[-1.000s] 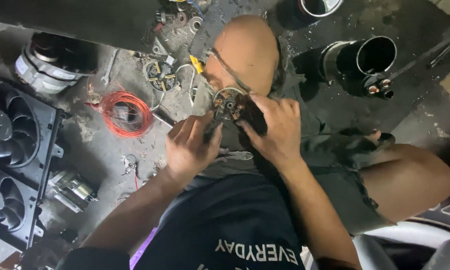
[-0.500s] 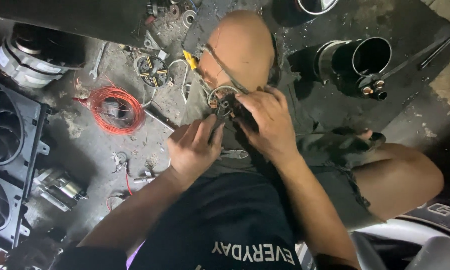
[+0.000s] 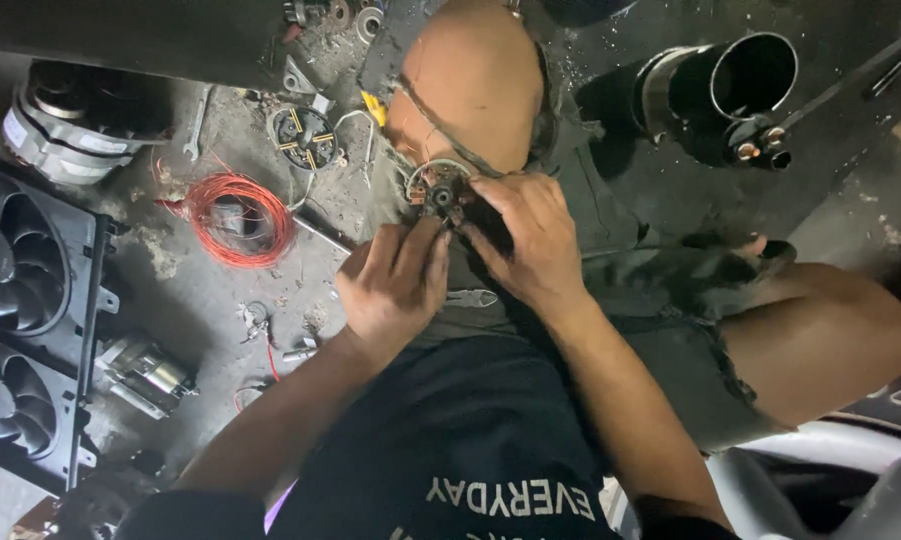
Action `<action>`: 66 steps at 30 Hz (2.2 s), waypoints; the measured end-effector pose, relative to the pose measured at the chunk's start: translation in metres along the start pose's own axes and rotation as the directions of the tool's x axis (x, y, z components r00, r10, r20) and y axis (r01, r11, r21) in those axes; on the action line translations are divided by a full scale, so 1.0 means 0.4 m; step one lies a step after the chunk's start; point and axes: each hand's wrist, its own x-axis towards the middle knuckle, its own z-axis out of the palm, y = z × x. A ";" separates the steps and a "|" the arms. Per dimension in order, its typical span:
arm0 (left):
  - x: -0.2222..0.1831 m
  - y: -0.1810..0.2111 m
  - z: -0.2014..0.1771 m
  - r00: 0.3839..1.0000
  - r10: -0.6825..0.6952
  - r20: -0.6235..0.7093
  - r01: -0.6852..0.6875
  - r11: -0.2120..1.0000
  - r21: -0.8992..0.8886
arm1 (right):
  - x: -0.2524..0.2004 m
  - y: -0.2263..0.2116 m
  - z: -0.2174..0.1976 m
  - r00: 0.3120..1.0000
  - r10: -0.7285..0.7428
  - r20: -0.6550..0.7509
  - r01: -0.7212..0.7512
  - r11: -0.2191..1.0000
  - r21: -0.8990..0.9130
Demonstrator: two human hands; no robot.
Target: The person is untangling a coil of copper wire and then working on the internal components of a motor by positioning and connecting the wires.
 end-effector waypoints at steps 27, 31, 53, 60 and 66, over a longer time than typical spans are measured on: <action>0.001 0.049 0.012 0.962 -0.255 0.097 0.267 0.954 -0.133 | 0.000 0.007 -0.002 0.999 -0.001 -0.033 0.000 1.000 -0.023; 0.025 0.062 0.004 0.960 -0.277 0.037 0.280 0.954 -0.104 | -0.008 0.019 0.012 0.999 -0.026 -0.041 0.025 0.999 -0.031; 0.003 0.062 0.038 0.938 -0.345 -0.034 0.323 0.905 -0.276 | -0.005 0.014 0.027 0.989 -0.042 -0.142 0.045 0.999 0.021; -0.011 0.050 0.048 0.931 -0.364 -0.026 0.339 0.889 -0.306 | -0.013 0.028 0.037 0.985 -0.073 -0.159 0.075 0.997 0.005; -0.005 0.051 0.043 0.941 -0.338 -0.009 0.323 0.904 -0.280 | -0.010 0.018 0.035 0.987 -0.066 -0.149 0.068 0.998 0.007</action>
